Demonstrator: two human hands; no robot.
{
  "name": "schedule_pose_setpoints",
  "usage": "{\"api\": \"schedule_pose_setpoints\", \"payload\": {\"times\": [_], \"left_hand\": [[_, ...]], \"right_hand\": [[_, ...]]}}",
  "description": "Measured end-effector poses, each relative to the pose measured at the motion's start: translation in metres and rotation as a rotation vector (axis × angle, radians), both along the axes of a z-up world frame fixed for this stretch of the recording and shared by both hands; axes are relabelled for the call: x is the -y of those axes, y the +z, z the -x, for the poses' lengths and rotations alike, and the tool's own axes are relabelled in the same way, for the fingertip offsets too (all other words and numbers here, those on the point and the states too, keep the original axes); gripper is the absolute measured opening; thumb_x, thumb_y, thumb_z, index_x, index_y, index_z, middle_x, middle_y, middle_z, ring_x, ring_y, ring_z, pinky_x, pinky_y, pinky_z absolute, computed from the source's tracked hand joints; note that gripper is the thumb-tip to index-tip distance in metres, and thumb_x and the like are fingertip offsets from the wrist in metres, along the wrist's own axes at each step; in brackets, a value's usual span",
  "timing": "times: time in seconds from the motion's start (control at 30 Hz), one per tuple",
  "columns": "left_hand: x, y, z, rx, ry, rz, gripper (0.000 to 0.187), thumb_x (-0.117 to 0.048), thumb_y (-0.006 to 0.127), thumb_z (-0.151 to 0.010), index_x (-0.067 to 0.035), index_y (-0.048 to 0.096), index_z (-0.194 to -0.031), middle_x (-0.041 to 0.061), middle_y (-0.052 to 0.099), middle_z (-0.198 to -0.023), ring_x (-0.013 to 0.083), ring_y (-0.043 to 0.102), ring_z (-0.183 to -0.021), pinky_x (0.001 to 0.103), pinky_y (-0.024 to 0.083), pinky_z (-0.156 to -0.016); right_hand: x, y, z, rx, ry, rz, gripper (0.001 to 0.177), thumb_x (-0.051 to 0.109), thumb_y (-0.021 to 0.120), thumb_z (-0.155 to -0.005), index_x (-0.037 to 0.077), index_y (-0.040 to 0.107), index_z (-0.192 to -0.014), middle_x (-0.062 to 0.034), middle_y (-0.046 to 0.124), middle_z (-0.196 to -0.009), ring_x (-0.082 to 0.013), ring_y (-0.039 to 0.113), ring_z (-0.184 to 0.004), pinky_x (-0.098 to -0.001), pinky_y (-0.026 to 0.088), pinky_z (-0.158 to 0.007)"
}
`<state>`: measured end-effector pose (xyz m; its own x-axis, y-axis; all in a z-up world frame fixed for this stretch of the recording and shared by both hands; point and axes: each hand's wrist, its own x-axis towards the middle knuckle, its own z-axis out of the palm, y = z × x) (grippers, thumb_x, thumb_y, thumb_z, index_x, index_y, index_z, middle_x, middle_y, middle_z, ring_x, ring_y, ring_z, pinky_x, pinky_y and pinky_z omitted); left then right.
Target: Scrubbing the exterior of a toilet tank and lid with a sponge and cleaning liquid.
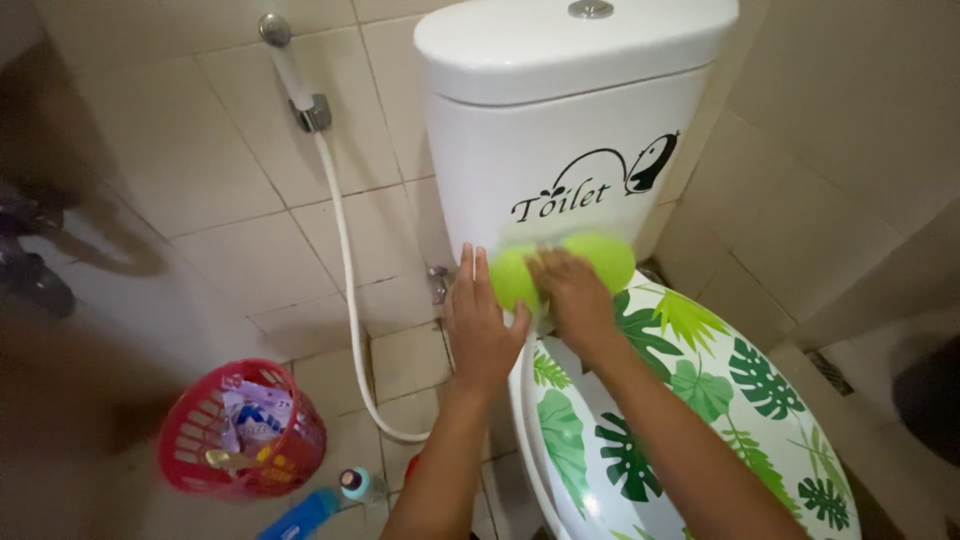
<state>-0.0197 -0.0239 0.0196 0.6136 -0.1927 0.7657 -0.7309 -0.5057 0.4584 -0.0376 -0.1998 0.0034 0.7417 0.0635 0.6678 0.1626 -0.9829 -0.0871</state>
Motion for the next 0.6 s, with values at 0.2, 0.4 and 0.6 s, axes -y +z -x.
{"api": "schedule_pose_setpoints", "payload": {"times": [0.2,0.4,0.6], "left_hand": [[0.002,-0.007,-0.013,0.002,0.034,-0.023,0.088,-0.022,0.074,-0.082,0.004,0.032,-0.155,0.026,0.035,-0.161,0.0424,0.044,-0.141,0.054,0.034,-0.116],[0.010,-0.015,-0.024,-0.011,0.037,0.051,0.086,-0.023,0.074,-0.083,0.000,0.034,-0.156,0.022,0.036,-0.164,0.0401,0.045,-0.142,0.052,0.035,-0.116],[0.010,-0.013,-0.029,0.020,0.051,0.018,0.090,-0.021,0.073,-0.083,0.002,0.031,-0.159,0.024,0.034,-0.162,0.0422,0.044,-0.144,0.055,0.033,-0.118]], "right_hand": [[-0.015,0.129,-0.005,0.275,-0.014,0.123,0.060,-0.003,0.061,-0.087,0.013,0.060,-0.145,-0.0157,0.056,-0.150,-0.0375,0.051,-0.139,-0.0578,0.039,-0.113],[-0.007,0.095,-0.055,0.304,-0.032,0.130,0.053,-0.003,0.060,-0.096,0.017,0.061,-0.145,-0.0090,0.060,-0.151,-0.0331,0.055,-0.141,-0.0538,0.042,-0.116],[-0.016,0.013,-0.054,0.163,-0.061,0.054,0.061,-0.003,0.059,-0.086,0.014,0.062,-0.144,-0.0151,0.060,-0.147,-0.0360,0.054,-0.138,-0.0533,0.040,-0.113]]}}
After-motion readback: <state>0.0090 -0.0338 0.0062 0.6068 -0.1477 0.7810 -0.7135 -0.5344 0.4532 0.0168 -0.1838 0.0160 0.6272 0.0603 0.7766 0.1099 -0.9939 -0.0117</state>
